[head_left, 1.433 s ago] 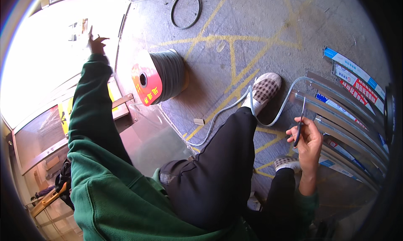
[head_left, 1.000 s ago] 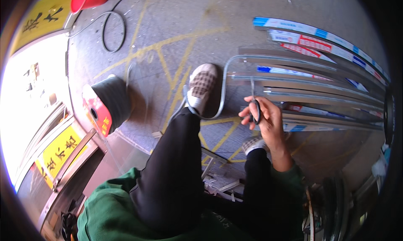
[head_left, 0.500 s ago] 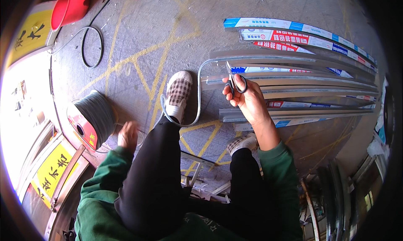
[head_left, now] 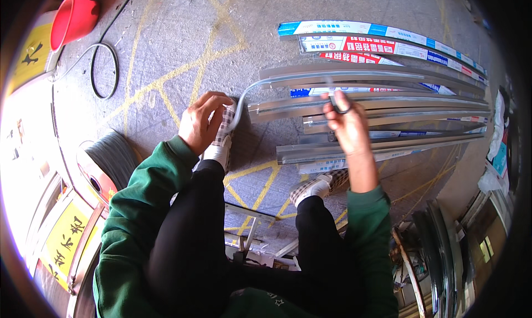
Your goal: The person retrieves a spool of white plastic tubing and a pair of scissors, then cuts several short lengths of tubing. The person sits on the floor to continue cutting the tubing into multiple pieces.
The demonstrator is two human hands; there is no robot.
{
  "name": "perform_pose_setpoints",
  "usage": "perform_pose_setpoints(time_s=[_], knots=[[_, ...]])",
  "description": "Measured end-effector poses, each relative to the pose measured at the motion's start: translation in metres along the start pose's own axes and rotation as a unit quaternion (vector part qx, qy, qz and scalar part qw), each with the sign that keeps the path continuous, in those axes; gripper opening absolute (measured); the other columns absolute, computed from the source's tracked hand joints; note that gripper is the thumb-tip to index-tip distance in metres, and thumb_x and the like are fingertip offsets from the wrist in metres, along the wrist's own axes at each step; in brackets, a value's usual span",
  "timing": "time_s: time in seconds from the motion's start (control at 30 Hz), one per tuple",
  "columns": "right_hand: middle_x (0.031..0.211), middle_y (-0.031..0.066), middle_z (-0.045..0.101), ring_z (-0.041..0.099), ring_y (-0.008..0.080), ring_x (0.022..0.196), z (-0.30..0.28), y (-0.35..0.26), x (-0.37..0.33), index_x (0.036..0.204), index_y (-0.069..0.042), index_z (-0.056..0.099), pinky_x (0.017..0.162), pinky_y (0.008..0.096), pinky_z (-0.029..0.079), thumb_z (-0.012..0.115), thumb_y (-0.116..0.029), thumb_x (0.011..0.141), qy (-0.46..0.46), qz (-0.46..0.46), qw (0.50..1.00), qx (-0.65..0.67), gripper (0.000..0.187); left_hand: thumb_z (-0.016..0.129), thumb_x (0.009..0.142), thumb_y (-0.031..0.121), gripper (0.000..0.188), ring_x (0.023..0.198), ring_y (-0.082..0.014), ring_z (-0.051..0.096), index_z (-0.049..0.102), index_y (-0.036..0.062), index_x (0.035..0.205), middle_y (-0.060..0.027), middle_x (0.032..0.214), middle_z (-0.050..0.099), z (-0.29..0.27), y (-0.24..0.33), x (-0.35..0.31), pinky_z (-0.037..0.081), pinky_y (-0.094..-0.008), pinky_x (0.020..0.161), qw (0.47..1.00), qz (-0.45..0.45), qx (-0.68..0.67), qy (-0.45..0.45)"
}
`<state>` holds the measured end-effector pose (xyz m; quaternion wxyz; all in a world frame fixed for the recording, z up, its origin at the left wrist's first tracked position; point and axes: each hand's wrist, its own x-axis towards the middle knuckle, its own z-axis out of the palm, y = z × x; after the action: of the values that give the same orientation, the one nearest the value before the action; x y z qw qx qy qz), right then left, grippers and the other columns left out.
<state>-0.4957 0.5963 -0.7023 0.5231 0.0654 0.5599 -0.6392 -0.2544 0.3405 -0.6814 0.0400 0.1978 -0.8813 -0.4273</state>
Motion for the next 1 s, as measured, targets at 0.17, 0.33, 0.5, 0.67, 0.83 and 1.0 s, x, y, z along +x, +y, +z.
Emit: perform_pose_setpoints(time_s=[0.17,0.33,0.5,0.67,0.83,1.0], knots=[[0.084,0.0037,0.065,0.059,0.0058,0.068,-0.097,-0.062,0.018,0.106,0.000,0.066,0.052,0.0166,0.043,0.065,-0.035,0.097,0.187,-0.091,0.978,0.028,0.036,0.055,0.091,-0.005,0.019,0.090,-0.0261,0.070,0.066,0.0019,0.104,-0.0139,0.105,0.068,-0.002,-0.002,0.014,0.056,-0.0336,0.078,0.999,-0.026,-0.026,0.006],[0.084,0.0041,0.064,0.059,0.0070,0.069,-0.083,-0.071,0.004,0.110,0.001,0.064,0.053,0.0169,0.045,0.063,-0.037,0.098,0.175,-0.095,0.979,0.052,0.040,0.056,0.091,-0.004,0.019,0.091,-0.0266,0.070,0.066,0.0021,0.106,-0.0142,0.106,0.068,0.014,-0.001,0.017,0.056,-0.0340,0.079,1.000,-0.024,-0.005,0.020],[0.080,0.0083,0.068,0.063,0.0090,0.064,0.011,-0.010,-0.013,0.107,0.001,0.067,0.048,0.0185,0.045,0.056,-0.040,0.102,-0.036,0.052,0.998,0.015,0.042,0.059,0.094,0.010,0.024,0.099,-0.0320,0.067,0.062,0.0036,0.117,-0.0162,0.113,0.065,0.037,-0.010,0.020,0.053,-0.0406,0.086,0.997,-0.083,-0.008,0.004],[0.079,0.0057,0.066,0.060,0.0095,0.063,0.041,0.004,-0.004,0.109,0.002,0.067,0.050,0.0204,0.042,0.057,-0.039,0.101,-0.065,0.087,0.994,0.024,0.043,0.059,0.098,0.024,0.032,0.097,-0.0324,0.067,0.059,-0.0005,0.119,-0.0206,0.104,0.067,0.054,-0.027,0.018,0.052,-0.0400,0.084,0.971,-0.191,-0.133,-0.053],[0.080,0.0061,0.066,0.060,0.0075,0.064,0.040,0.009,0.002,0.109,0.003,0.066,0.048,0.0188,0.041,0.057,-0.038,0.101,-0.041,0.081,0.996,0.012,0.042,0.056,0.100,0.023,0.026,0.074,-0.0162,0.062,0.065,-0.0011,0.104,-0.0086,0.078,0.065,0.046,-0.029,0.013,0.050,-0.0305,0.071,0.957,-0.200,-0.201,-0.054],[0.078,0.0036,0.066,0.058,0.0050,0.062,0.030,0.010,-0.004,0.104,-0.002,0.067,0.049,0.0180,0.040,0.059,-0.036,0.101,-0.049,0.042,0.997,0.032,0.035,0.055,0.102,0.019,0.020,0.066,-0.0058,0.046,0.065,0.0017,0.098,0.0031,0.073,0.053,0.032,-0.025,0.023,0.038,-0.0245,0.057,0.966,-0.217,-0.134,-0.053]])
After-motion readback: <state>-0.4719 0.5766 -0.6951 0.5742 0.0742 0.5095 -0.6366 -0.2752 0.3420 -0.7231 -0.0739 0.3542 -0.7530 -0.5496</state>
